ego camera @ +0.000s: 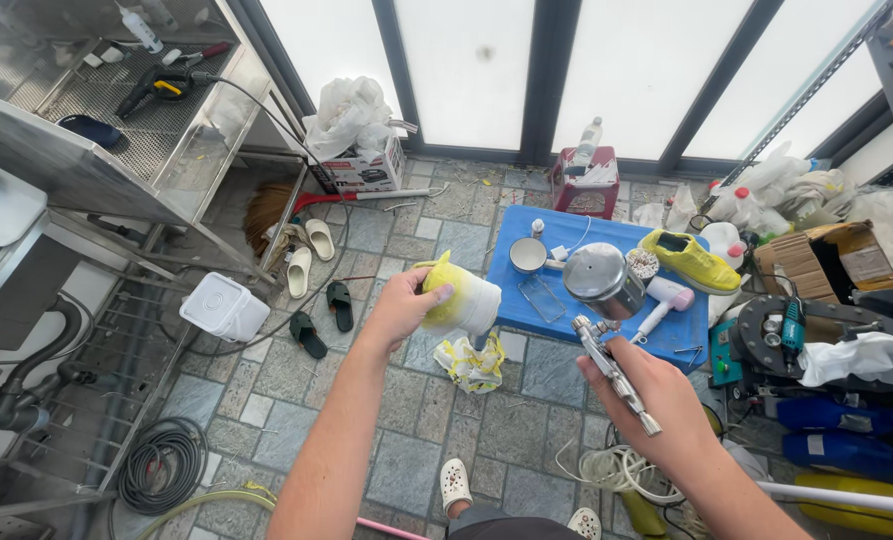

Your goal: The person holds a yellow sneaker and uses a spray gun to apply paint to its upper. They then use a hairdryer to dry the painted surface. The person repeats the spray painting and drying steps on the same shoe.

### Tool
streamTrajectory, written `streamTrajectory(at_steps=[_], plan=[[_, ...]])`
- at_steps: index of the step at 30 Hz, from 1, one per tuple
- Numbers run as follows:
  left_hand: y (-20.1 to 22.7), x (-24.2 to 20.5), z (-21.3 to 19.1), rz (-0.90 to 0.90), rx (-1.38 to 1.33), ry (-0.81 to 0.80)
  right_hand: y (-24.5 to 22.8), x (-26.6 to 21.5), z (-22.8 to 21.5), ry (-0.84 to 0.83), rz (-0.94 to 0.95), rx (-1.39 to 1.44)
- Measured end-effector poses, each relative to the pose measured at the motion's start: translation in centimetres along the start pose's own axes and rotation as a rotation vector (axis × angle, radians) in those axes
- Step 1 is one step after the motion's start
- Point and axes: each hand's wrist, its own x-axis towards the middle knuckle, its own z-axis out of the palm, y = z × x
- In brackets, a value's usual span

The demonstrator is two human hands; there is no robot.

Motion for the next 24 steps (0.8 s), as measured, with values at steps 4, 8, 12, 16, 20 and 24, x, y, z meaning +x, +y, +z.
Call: streamTrajectory(at_steps=[4, 8, 12, 16, 20, 24], plan=[[-1.1, -0.6, 1.1, -0.011, 0.000, 0.028, -1.1, 0.8, 0.4, 0.059, -0.066, -0.127], [-1.5, -0.6, 2.5, 0.001, 0.069, 0.057, -1.1, 0.7, 1.5, -0.017, -0.070, -0.170], [-1.7, -0.6, 3.1, 0.021, 0.148, 0.075, -0.5, 0.0, 2.8, -0.122, -0.093, -0.171], [-1.5, -0.6, 3.3, 0.065, 0.125, 0.124, -0.4, -0.9, 4.0, -0.205, -0.066, -0.137], [-1.0, -1.0, 3.3, 0.069, 0.133, 0.162, -1.2, -1.8, 4.3, -0.284, -0.023, -0.116], [-0.2, -1.6, 3.1, 0.065, 0.314, 0.246, -2.0, -1.8, 3.5, -0.408, 0.066, 0.227]])
